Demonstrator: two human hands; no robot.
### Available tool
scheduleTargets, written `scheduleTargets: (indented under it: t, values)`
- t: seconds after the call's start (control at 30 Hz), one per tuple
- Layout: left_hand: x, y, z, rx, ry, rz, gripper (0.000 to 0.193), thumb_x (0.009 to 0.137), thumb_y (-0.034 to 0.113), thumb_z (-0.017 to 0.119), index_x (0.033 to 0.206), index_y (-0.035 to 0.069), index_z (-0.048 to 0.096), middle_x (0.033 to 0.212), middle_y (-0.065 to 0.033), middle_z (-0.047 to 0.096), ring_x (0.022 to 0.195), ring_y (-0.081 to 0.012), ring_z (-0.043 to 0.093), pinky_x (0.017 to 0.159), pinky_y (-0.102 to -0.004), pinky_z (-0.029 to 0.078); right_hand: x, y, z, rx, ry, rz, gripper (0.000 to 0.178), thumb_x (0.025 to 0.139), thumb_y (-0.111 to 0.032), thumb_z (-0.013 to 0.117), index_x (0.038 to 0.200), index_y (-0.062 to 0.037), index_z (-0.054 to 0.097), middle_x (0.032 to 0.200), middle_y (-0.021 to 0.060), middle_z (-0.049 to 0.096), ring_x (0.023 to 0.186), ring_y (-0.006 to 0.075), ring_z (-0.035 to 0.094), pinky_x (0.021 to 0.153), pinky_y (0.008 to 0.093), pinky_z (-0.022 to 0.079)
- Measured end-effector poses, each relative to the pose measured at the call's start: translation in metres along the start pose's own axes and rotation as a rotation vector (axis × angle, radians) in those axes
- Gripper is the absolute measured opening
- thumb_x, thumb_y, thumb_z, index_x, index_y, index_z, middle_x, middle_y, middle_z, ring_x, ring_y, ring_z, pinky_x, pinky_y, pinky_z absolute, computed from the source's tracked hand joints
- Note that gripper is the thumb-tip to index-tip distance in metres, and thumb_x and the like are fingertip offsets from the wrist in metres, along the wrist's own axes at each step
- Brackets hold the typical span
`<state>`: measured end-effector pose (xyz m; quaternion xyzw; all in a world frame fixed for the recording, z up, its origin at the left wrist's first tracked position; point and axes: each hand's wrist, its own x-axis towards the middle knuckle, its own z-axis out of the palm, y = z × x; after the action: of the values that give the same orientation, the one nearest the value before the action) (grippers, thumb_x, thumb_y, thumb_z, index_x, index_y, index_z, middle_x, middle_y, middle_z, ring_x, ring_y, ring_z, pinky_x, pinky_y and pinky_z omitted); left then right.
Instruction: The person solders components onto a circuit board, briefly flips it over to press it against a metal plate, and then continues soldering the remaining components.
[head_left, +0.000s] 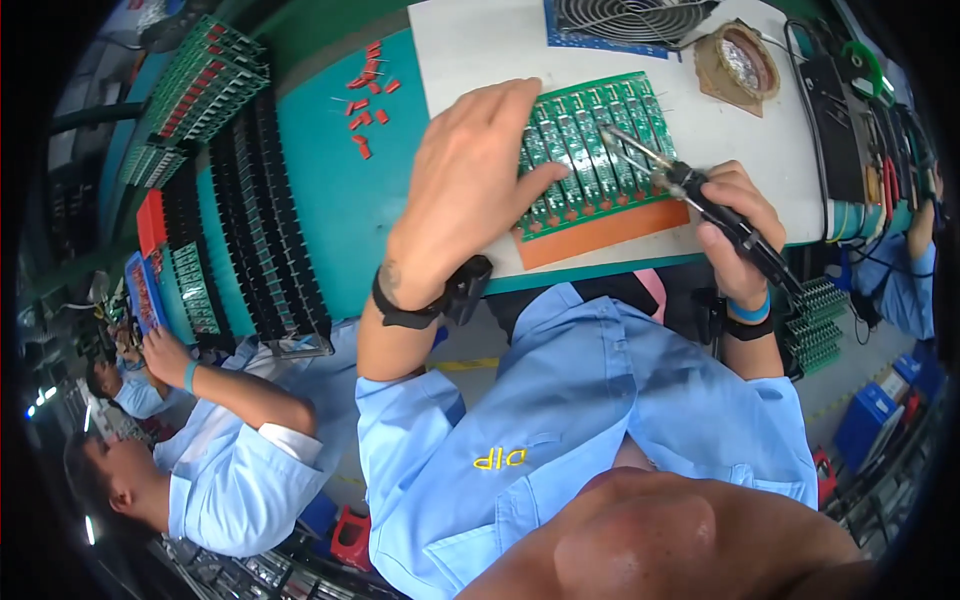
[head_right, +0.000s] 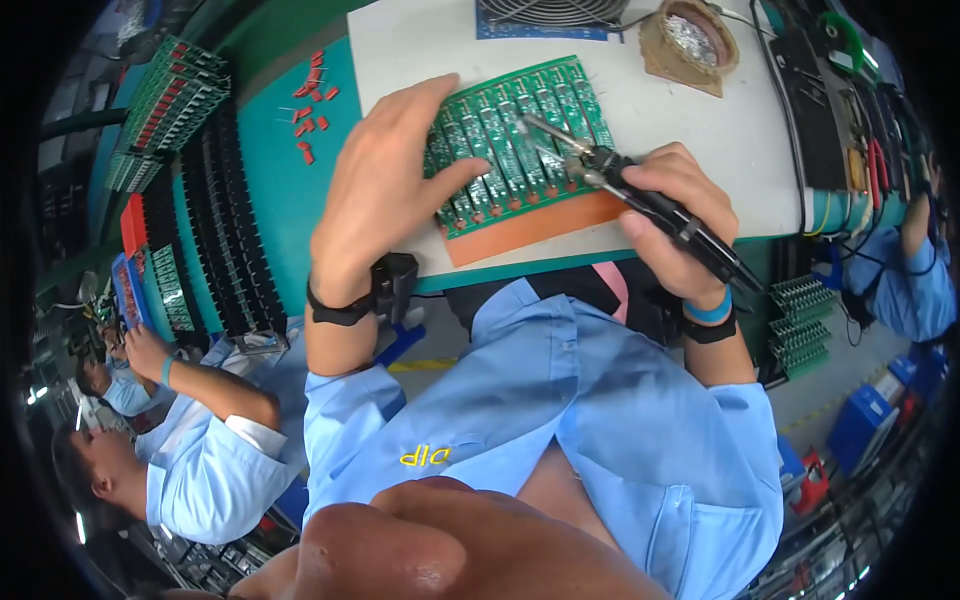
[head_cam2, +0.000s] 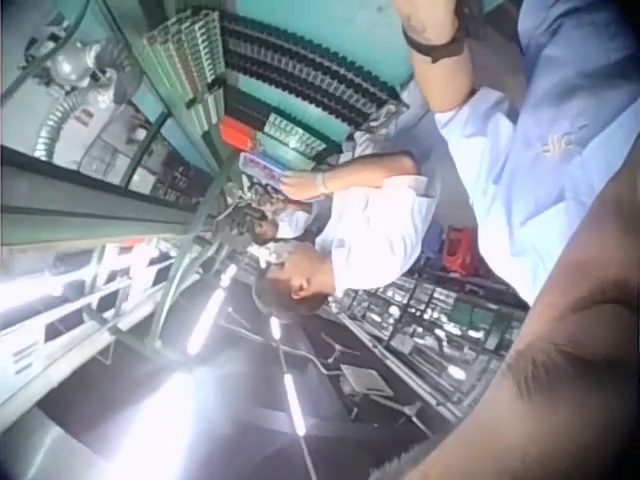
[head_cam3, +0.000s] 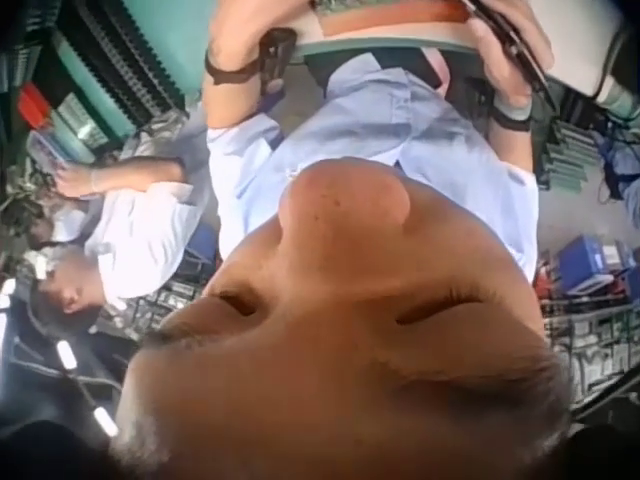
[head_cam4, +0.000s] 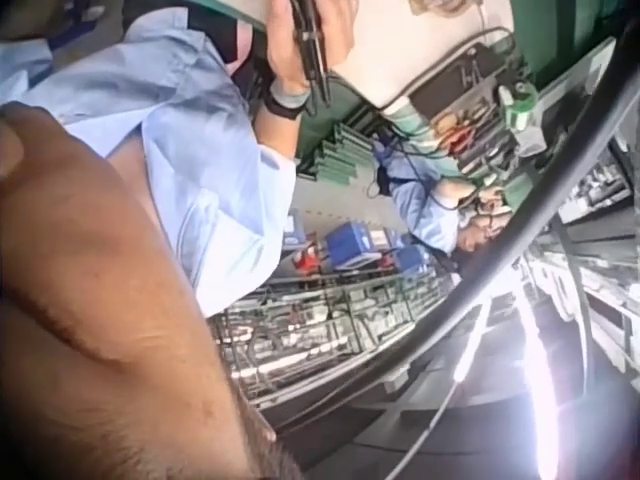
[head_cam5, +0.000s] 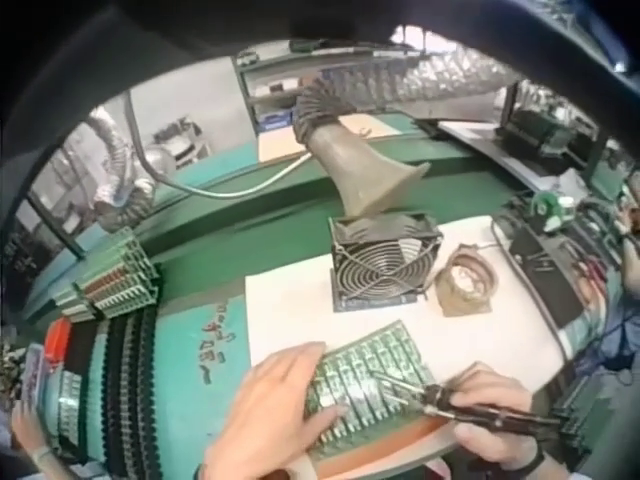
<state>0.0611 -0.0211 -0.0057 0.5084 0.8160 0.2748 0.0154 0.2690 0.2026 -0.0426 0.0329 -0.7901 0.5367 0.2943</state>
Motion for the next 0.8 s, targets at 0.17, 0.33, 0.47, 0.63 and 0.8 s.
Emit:
scheduleTargets:
  t: [0.17, 0.33, 0.47, 0.63, 0.8]
  values:
    - [-0.006, -0.004, -0.004, -0.006, -0.057, -0.025, 0.061, 0.078, 0.021, 0.089, 0.129, -0.002, 0.065, 0.129, -0.0226, 0.070, 0.120, -0.0425, 0.065, 0.103, -0.0460, 0.052, 0.001, -0.009, 0.010, -0.037, -0.085, 0.044, 0.039, 0.075, -0.003, 0.081, 0.112, 0.0052, 0.072, 0.090, 0.0148, 0.070, 0.086, 0.0278, 0.064, 0.078, 0.0386, 0.051]
    - [-0.008, -0.003, -0.006, 0.041, -0.090, -0.023, 0.058, 0.078, 0.022, 0.089, 0.125, -0.003, 0.067, 0.130, -0.0208, 0.070, 0.123, -0.0396, 0.064, 0.104, -0.0462, 0.051, 0.007, -0.016, 0.017, -0.072, -0.125, 0.024, 0.043, 0.069, 0.002, 0.081, 0.111, 0.0032, 0.073, 0.092, 0.0125, 0.074, 0.088, 0.0288, 0.066, 0.081, 0.0391, 0.052]
    - [-0.008, 0.000, -0.009, 0.067, -0.107, -0.061, 0.057, 0.077, 0.021, 0.089, 0.126, -0.002, 0.070, 0.132, -0.0209, 0.070, 0.124, -0.0396, 0.065, 0.105, -0.0444, 0.052, 0.011, -0.014, 0.024, -0.081, -0.133, 0.036, 0.044, 0.068, 0.003, 0.081, 0.111, 0.0021, 0.074, 0.094, 0.0116, 0.075, 0.089, 0.0291, 0.066, 0.083, 0.0389, 0.053]
    - [-0.009, 0.002, -0.010, 0.098, -0.102, -0.086, 0.057, 0.077, 0.022, 0.090, 0.125, -0.001, 0.072, 0.134, -0.0195, 0.069, 0.124, -0.0385, 0.065, 0.105, -0.0438, 0.053, 0.015, -0.010, 0.027, -0.117, -0.155, 0.022, 0.040, 0.072, -0.001, 0.080, 0.110, 0.0047, 0.072, 0.090, 0.0138, 0.071, 0.088, 0.0294, 0.064, 0.081, 0.0394, 0.051]
    - [-0.010, 0.001, -0.008, 0.101, -0.077, -0.075, 0.054, 0.076, 0.022, 0.089, 0.122, -0.001, 0.073, 0.130, -0.0182, 0.071, 0.122, -0.0369, 0.065, 0.103, -0.0460, 0.052, 0.015, -0.009, 0.028, -0.145, -0.165, 0.011, 0.038, 0.074, -0.003, 0.080, 0.110, 0.0060, 0.071, 0.089, 0.0149, 0.070, 0.087, 0.0296, 0.063, 0.079, 0.0397, 0.050]
